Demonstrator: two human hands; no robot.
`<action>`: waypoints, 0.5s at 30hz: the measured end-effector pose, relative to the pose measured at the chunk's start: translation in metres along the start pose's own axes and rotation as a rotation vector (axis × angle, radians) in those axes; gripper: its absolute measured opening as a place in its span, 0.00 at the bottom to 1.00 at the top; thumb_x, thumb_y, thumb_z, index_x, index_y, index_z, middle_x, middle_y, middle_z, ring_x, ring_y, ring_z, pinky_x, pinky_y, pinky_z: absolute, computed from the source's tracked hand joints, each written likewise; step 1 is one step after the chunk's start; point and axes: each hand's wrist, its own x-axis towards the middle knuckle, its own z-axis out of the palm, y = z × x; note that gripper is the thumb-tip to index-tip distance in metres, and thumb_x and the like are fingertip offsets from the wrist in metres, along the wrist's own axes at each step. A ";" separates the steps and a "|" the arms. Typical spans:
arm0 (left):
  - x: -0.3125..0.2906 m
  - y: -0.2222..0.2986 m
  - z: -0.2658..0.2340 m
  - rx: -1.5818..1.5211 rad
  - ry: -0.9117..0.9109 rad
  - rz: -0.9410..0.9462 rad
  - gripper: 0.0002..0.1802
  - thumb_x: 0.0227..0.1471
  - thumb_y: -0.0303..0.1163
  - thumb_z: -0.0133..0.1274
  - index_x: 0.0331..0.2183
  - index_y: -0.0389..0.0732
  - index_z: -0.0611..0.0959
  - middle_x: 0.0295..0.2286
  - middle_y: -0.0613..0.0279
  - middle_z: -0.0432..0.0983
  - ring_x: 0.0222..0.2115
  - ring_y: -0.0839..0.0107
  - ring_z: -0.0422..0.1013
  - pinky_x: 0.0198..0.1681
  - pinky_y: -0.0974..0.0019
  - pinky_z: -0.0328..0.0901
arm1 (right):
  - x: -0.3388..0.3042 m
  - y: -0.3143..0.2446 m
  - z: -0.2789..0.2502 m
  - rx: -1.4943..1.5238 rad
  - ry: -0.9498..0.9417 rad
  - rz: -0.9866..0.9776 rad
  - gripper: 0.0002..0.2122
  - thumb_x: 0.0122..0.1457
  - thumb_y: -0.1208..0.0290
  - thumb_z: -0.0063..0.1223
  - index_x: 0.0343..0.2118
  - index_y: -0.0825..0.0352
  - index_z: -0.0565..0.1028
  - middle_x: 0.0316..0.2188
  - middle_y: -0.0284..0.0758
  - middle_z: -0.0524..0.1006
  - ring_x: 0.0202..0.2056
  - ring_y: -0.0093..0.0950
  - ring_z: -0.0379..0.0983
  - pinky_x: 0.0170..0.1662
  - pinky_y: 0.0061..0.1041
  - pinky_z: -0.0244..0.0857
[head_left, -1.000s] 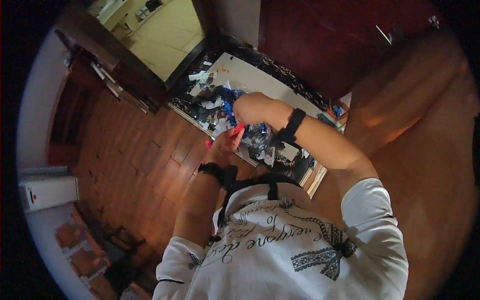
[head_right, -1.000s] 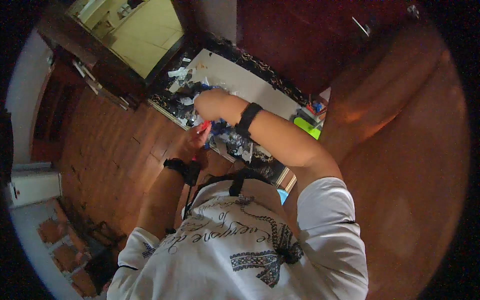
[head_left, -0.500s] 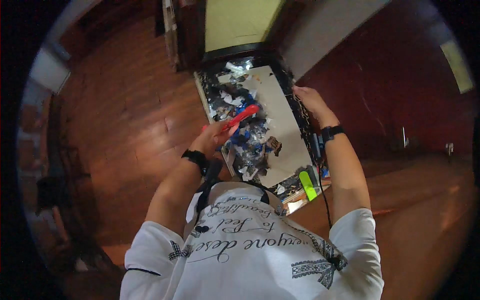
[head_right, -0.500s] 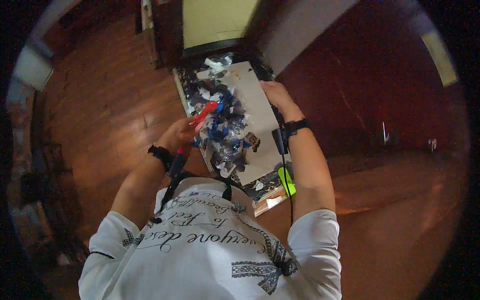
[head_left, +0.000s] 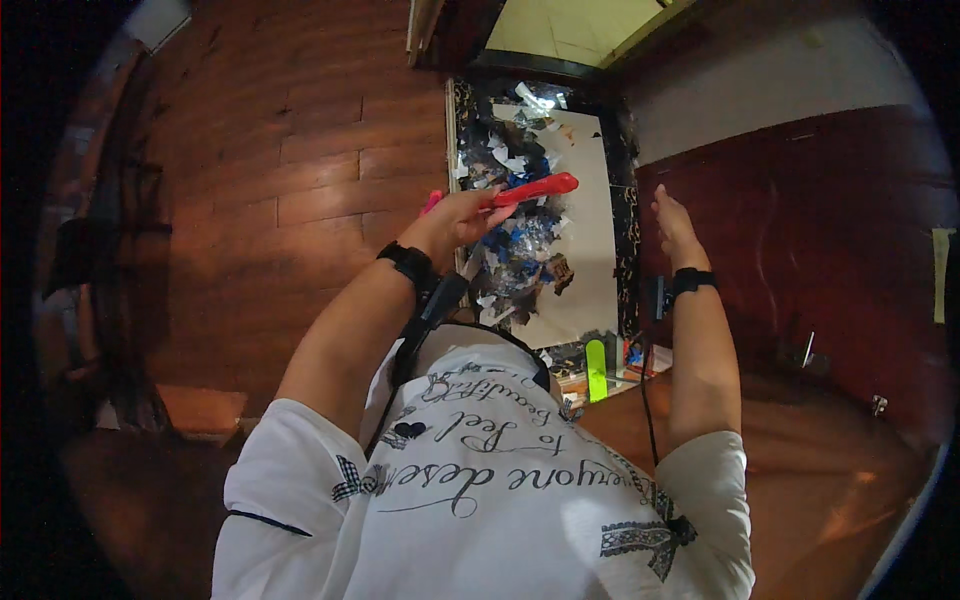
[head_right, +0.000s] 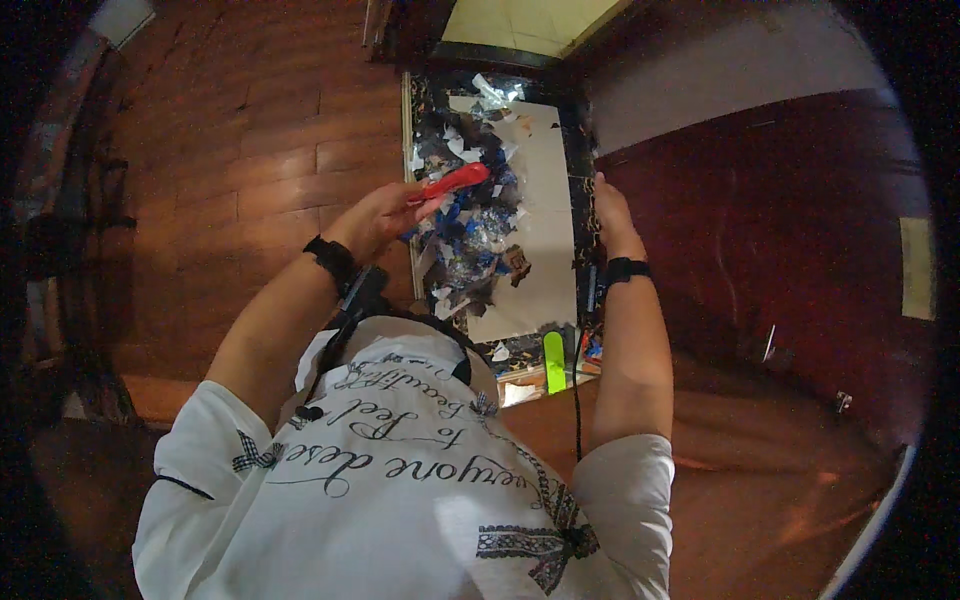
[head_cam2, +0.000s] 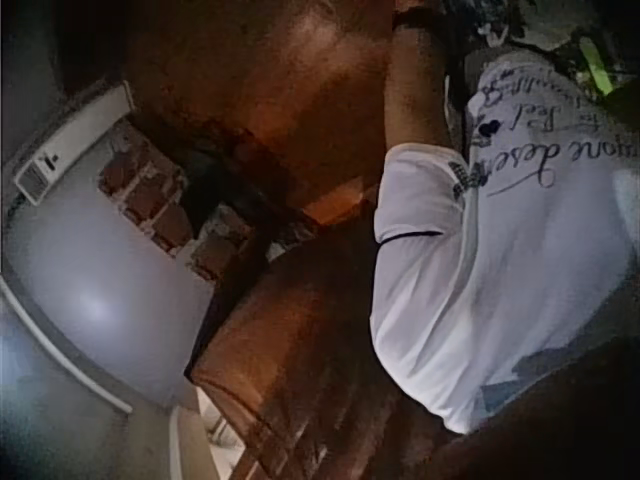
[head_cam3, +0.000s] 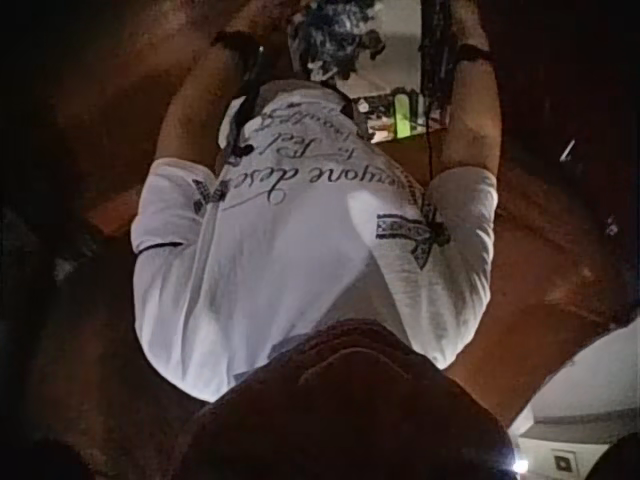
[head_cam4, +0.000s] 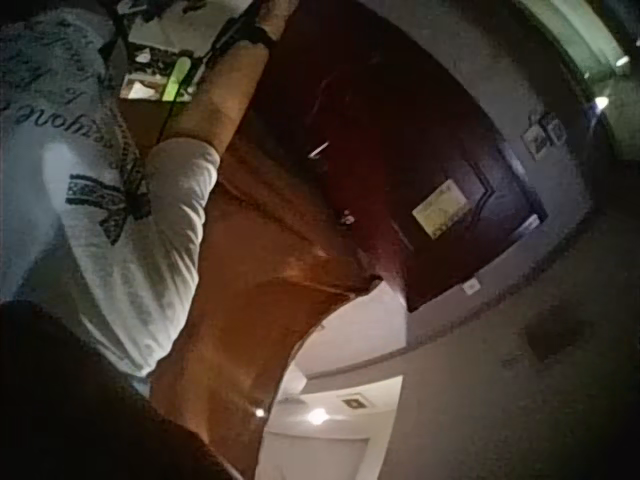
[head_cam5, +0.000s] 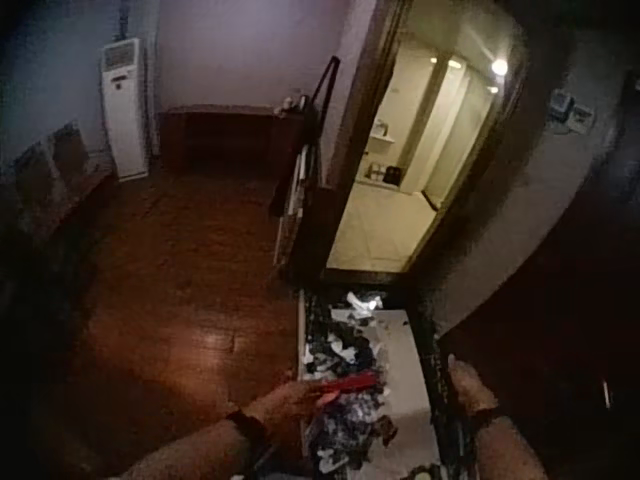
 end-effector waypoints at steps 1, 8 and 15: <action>-0.003 0.000 0.000 -0.004 0.011 -0.001 0.11 0.55 0.26 0.45 0.39 0.29 0.71 0.37 0.49 0.69 0.37 0.60 0.71 0.38 0.67 0.73 | 0.000 -0.001 0.004 0.006 -0.040 0.001 0.29 0.58 0.46 0.37 0.58 0.59 0.57 0.53 0.32 0.64 0.47 0.27 0.60 0.46 0.30 0.52; -0.015 0.001 0.002 -0.025 -0.042 0.022 0.12 0.54 0.26 0.47 0.38 0.28 0.70 0.37 0.47 0.69 0.37 0.59 0.71 0.40 0.65 0.73 | 0.018 0.008 0.009 0.031 -0.114 0.009 0.32 0.58 0.41 0.31 0.60 0.56 0.53 0.61 0.36 0.53 0.63 0.35 0.36 0.60 0.42 0.27; -0.011 0.003 -0.008 -0.062 -0.051 -0.007 0.12 0.53 0.26 0.47 0.37 0.27 0.69 0.37 0.48 0.68 0.38 0.59 0.71 0.43 0.64 0.72 | 0.001 -0.002 0.023 0.163 -0.289 -0.161 0.35 0.55 0.35 0.22 0.61 0.54 0.52 0.63 0.37 0.44 0.64 0.37 0.26 0.60 0.45 0.12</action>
